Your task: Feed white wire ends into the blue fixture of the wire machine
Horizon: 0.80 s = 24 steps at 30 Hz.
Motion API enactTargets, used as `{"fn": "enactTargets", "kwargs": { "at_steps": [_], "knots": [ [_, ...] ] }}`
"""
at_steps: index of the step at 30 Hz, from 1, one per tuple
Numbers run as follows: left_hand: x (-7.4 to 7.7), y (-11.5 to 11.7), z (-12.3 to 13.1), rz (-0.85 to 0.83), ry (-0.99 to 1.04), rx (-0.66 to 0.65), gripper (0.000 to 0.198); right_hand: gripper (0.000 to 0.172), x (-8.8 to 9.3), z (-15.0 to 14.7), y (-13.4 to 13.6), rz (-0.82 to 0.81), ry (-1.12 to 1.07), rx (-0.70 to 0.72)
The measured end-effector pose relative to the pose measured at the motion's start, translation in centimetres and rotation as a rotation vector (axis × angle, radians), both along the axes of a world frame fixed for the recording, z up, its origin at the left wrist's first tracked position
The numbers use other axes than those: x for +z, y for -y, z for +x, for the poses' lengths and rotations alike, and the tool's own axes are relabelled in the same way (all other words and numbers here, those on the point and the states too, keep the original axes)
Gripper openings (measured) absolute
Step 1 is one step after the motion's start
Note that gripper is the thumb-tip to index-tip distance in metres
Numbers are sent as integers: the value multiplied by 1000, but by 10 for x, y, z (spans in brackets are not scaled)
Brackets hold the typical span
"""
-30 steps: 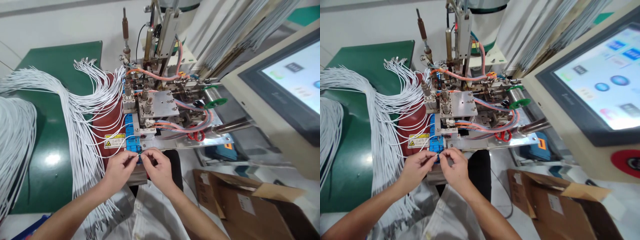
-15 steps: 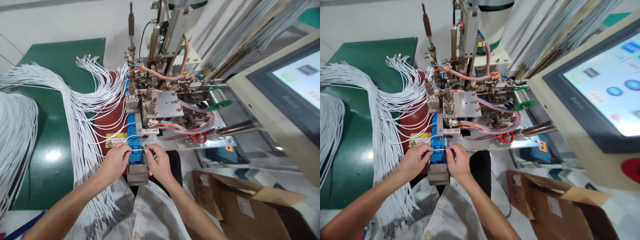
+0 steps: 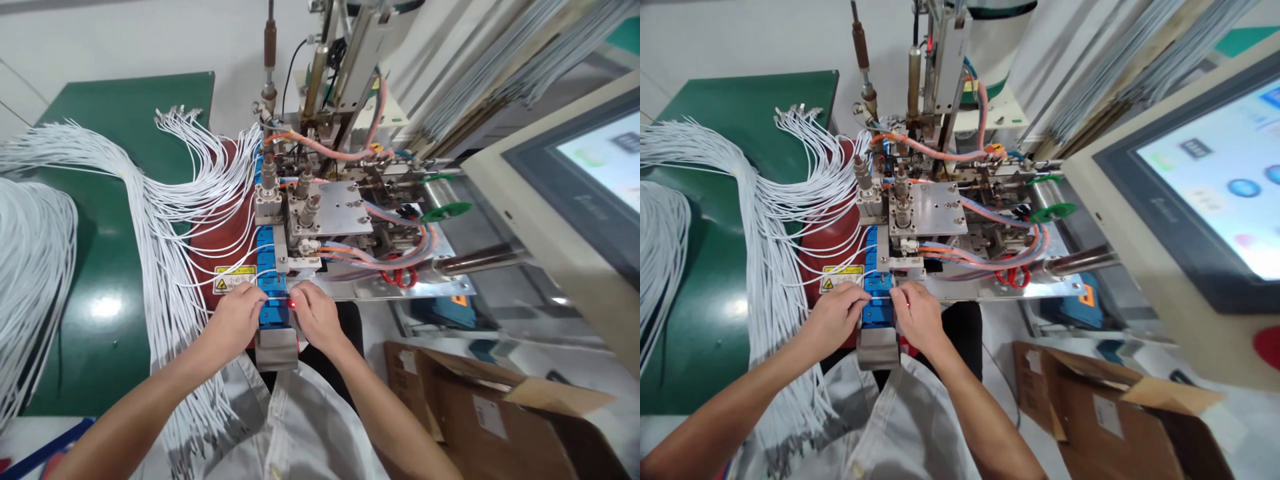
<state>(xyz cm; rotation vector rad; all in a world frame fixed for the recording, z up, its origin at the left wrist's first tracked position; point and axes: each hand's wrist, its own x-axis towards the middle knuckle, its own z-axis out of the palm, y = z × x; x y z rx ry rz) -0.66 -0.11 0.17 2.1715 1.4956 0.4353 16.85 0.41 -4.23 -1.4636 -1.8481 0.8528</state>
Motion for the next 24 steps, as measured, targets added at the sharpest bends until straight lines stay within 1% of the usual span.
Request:
{"fn": "enactTargets", "kwargs": {
  "at_steps": [3,5,10,13,15,17,20,22,24],
  "knots": [
    [0,1,0,21,-1,-12,20,28,-7,-8,1,98,16,-63],
    [1,2,1,28,-14,-16,20,28,-11,-12,3,107,-35,-112],
    [6,5,3,57,-129,-33,22,30,-14,-15,5,28,-154,-160],
    [5,6,2,150,-205,-89,23,31,-12,-13,5,-7,-146,-156],
    [2,6,0,189,-197,-105,22,31,-11,-11,4,-28,-137,-172],
    [-1,6,-3,165,-163,-107,22,30,-11,-7,4,-45,-160,-249],
    [-3,7,-10,125,-142,-140,27,32,-10,-2,4,-51,-277,-382],
    [2,10,-16,135,-141,-188,32,34,-10,3,4,-59,-364,-399],
    [11,14,-26,157,-148,-243,32,36,-10,7,5,-69,-428,-394]
  ]
}}
